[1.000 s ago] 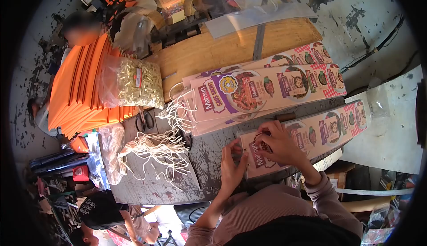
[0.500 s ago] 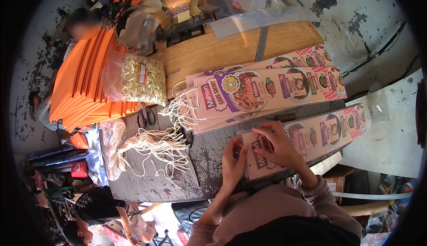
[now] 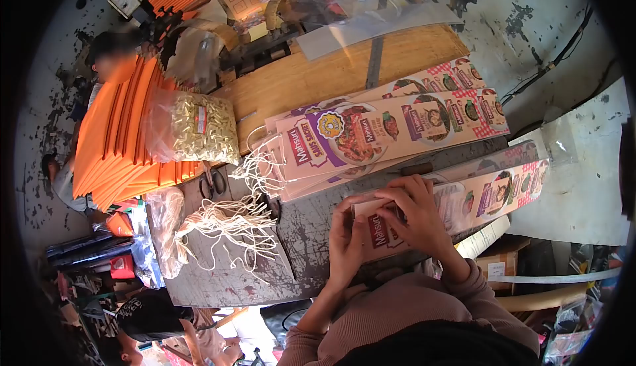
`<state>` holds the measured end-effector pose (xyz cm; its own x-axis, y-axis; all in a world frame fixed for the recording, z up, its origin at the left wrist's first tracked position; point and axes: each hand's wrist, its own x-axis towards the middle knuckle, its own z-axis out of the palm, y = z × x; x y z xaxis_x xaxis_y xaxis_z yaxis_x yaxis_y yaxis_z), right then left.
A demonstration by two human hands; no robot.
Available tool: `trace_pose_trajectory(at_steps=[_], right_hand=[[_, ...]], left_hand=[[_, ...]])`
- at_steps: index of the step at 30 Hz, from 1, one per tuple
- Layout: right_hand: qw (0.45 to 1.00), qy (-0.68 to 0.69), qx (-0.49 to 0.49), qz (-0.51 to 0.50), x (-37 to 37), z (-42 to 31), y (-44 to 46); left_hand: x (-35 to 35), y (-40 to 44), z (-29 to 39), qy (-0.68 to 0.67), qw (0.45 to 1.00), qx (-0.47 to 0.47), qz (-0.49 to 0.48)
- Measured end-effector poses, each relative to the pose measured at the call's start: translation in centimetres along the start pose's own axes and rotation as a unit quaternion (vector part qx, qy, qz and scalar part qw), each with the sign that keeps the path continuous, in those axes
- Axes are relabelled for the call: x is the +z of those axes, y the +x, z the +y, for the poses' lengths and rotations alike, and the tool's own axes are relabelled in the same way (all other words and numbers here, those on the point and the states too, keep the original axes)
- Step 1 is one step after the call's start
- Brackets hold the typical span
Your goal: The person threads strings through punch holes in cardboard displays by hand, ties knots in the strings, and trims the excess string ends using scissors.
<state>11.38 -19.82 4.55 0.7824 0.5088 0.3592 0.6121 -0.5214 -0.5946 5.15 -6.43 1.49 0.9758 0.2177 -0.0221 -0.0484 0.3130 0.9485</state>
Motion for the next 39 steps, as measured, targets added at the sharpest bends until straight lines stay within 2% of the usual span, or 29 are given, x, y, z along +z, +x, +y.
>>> trace_pose_trajectory(at_steps=[4,6,8,10,11,13,15,17,18,19,21,22,24,26,27,29,30,31,33,34,35,37,38,39], right_hand=[[0.998,0.053,0.014,-0.01,0.3,0.0,-0.3],[0.996,0.081,0.021,-0.012,0.9,-0.1,-0.4],[0.994,0.108,0.029,-0.013,2.0,-0.2,-0.4],[0.982,0.183,0.014,-0.037,3.5,-0.3,-0.6],[0.982,0.183,0.014,-0.039,4.3,-0.5,-0.6],[0.975,0.211,-0.046,-0.054,5.7,-1.1,-0.5],[0.972,0.212,-0.061,-0.078,6.3,-1.4,-0.3],[0.963,0.228,-0.043,-0.14,7.0,-1.4,0.0],[0.962,0.229,-0.046,-0.142,7.2,-1.3,0.1],[0.961,0.226,-0.065,-0.145,7.5,-1.1,0.2],[0.959,0.225,-0.085,-0.152,8.1,-0.9,0.3],[0.959,0.214,-0.108,-0.154,8.4,-0.7,0.2],[0.959,0.201,-0.127,-0.154,8.9,-0.6,0.1],[0.938,0.239,-0.131,-0.216,9.3,-0.7,0.0],[0.939,0.238,-0.127,-0.212,9.4,-0.8,-0.1],[0.924,0.273,-0.11,-0.245,9.5,-0.9,-0.1],[0.925,0.274,-0.108,-0.241,9.5,-0.9,0.0],[0.931,0.271,-0.11,-0.219,9.4,-0.8,0.2],[0.941,0.266,-0.116,-0.176,9.2,-0.7,0.6],[0.941,0.268,-0.115,-0.174,9.1,-0.7,0.7],[0.938,0.274,-0.097,-0.188,8.9,-0.5,0.8],[0.935,0.28,-0.08,-0.201,8.8,-0.4,0.9],[0.931,0.288,-0.087,-0.206,8.9,-0.4,1.0],[0.927,0.294,-0.094,-0.212,8.9,-0.3,1.0]], left_hand=[[-0.3,-0.1,1.0,0.021,1.0,0.002,0.004],[-1.1,-0.2,1.2,0.061,0.997,-0.044,0.013],[-2.6,-0.1,1.1,0.107,0.993,-0.045,0.027],[-4.2,-0.1,0.8,0.153,0.985,-0.039,0.076],[-5.3,-0.4,0.7,0.152,0.985,-0.039,0.077],[-7.6,-1.1,0.9,0.179,0.977,-0.069,0.096],[-9.7,-1.5,1.2,0.265,0.96,-0.055,0.078],[-11.2,-1.7,2.1,0.34,0.927,-0.086,0.134],[-11.5,-2.1,2.8,0.482,0.854,-0.097,0.173],[-12.1,-2.4,2.5,0.481,0.853,-0.097,0.177],[-13.3,-3.4,1.4,0.699,0.681,-0.065,0.207],[-13.0,-3.7,1.2,0.715,0.662,-0.083,0.207],[-12.7,-3.7,0.8,0.698,0.678,-0.077,0.217],[-12.3,-3.3,0.7,0.664,0.713,-0.036,0.222],[-12.3,-3.1,0.8,0.666,0.713,-0.034,0.217],[-12.3,-2.7,0.9,0.629,0.74,-0.045,0.233],[-12.3,-2.7,1.5,0.597,0.766,-0.081,0.225],[-12.4,-2.8,2.0,0.599,0.765,-0.081,0.222],[-12.5,-2.9,3.1,0.652,0.722,0.011,0.23],[-12.4,-3.0,3.9,0.675,0.697,0.003,0.242],[-12.3,-3.2,4.7,0.677,0.696,0.003,0.241],[-12.8,-3.5,6.2,0.805,0.559,-0.063,0.189],[-13.7,-3.7,6.7,0.818,0.546,0.002,0.179],[-14.2,-3.6,7.2,0.819,0.546,0.002,0.178]])
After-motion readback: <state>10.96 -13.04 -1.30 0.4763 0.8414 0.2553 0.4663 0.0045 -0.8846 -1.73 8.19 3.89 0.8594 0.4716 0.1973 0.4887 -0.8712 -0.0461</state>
